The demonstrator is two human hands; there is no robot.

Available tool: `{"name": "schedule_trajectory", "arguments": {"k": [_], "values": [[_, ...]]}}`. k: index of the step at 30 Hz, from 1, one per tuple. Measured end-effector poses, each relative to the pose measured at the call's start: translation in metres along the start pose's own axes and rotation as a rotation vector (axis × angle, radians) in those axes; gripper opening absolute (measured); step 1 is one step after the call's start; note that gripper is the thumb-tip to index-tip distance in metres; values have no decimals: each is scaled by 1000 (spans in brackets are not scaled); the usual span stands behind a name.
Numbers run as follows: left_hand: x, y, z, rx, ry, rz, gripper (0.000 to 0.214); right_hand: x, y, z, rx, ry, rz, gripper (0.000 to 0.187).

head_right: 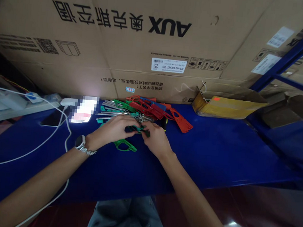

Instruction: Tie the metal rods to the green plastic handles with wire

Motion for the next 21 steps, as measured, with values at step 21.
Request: {"name": "schedule_trajectory", "arguments": {"k": [21], "values": [[7, -14, 5, 62, -27, -55, 18, 10, 27, -5, 232, 26, 61, 36]]}}
Point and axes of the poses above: each hand's wrist, its own x-axis away from the middle knuckle, its own y-axis out of the back of the hand, z = x × y, the point moved 6 cm from there along -x, towards the middle knuckle, and after that the axes turned 2 degrees about -z, right-handed, at the moved point
